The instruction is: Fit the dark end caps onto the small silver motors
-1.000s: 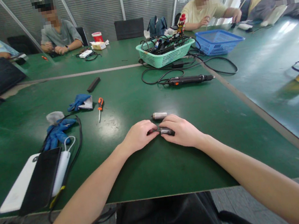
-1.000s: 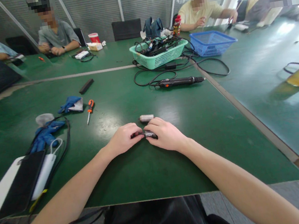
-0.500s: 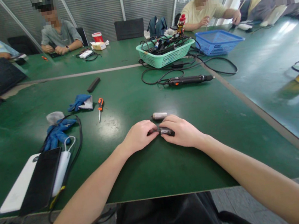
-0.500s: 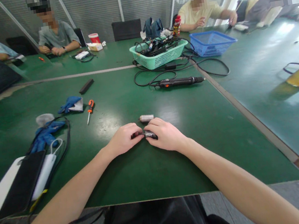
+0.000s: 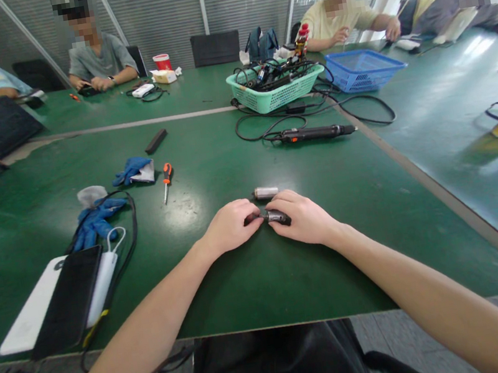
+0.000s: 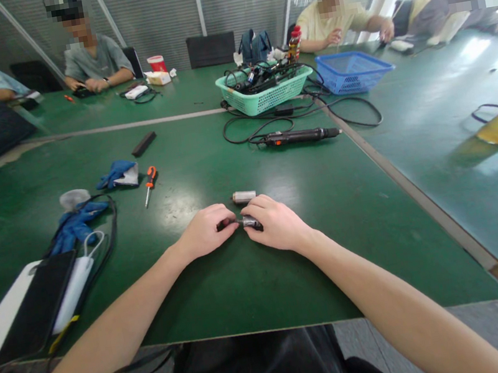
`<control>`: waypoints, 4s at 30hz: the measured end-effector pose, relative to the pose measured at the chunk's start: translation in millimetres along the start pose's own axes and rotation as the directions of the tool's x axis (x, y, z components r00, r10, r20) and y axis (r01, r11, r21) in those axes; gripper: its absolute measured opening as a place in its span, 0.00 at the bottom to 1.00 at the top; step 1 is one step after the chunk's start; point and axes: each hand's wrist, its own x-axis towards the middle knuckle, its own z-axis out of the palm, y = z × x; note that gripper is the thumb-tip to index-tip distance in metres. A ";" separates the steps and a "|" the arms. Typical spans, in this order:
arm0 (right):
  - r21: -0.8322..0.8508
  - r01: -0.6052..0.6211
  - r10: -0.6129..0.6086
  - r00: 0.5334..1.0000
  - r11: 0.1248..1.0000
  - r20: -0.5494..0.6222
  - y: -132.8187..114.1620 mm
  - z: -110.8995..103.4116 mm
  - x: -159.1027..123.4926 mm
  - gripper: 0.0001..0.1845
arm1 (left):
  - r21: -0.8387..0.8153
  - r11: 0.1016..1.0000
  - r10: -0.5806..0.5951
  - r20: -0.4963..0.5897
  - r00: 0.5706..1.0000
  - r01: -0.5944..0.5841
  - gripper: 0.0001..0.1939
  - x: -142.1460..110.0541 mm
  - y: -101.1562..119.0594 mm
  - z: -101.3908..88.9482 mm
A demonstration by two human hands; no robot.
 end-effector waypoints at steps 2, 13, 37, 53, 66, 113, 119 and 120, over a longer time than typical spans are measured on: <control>-0.002 0.001 -0.001 1.000 1.000 -0.006 0.7 0.3 0.1 0.12 | 0.000 1.000 0.001 -0.001 1.000 -0.001 0.07 0.1 0.0 -0.1; 0.010 0.030 -0.030 1.000 0.999 -0.008 0.9 -0.6 0.2 0.13 | -0.007 1.000 0.015 0.020 1.000 -0.014 0.09 0.7 0.2 -0.1; 0.033 0.054 -0.055 0.999 0.998 0.002 1.1 -0.5 -0.9 0.12 | -0.009 0.998 0.059 0.050 0.997 -0.059 0.12 0.6 -0.4 0.5; 0.020 0.073 -0.074 0.997 0.997 0.013 0.9 -1.7 -0.2 0.13 | 0.025 0.997 0.071 0.088 0.994 -0.074 0.14 2.2 0.7 -1.7; -0.003 0.119 -0.119 0.993 0.993 0.003 0.4 -2.3 -0.1 0.13 | 0.060 0.994 0.082 0.127 0.988 -0.090 0.16 2.6 -0.2 -1.8; 0.008 -0.041 0.040 0.998 0.999 0.053 -3.8 4.8 4.3 0.09 | 0.118 0.991 0.054 0.081 0.995 -0.063 0.07 1.4 4.9 -1.1; 0.023 -0.036 0.034 0.998 0.999 0.053 -2.7 4.6 4.4 0.11 | 0.106 0.992 0.058 0.073 0.996 -0.065 0.07 1.7 3.0 1.0; 0.025 -0.040 0.038 0.998 0.999 0.057 -2.4 4.4 4.3 0.11 | 0.103 0.993 0.058 0.072 0.996 -0.065 0.07 1.7 2.6 1.4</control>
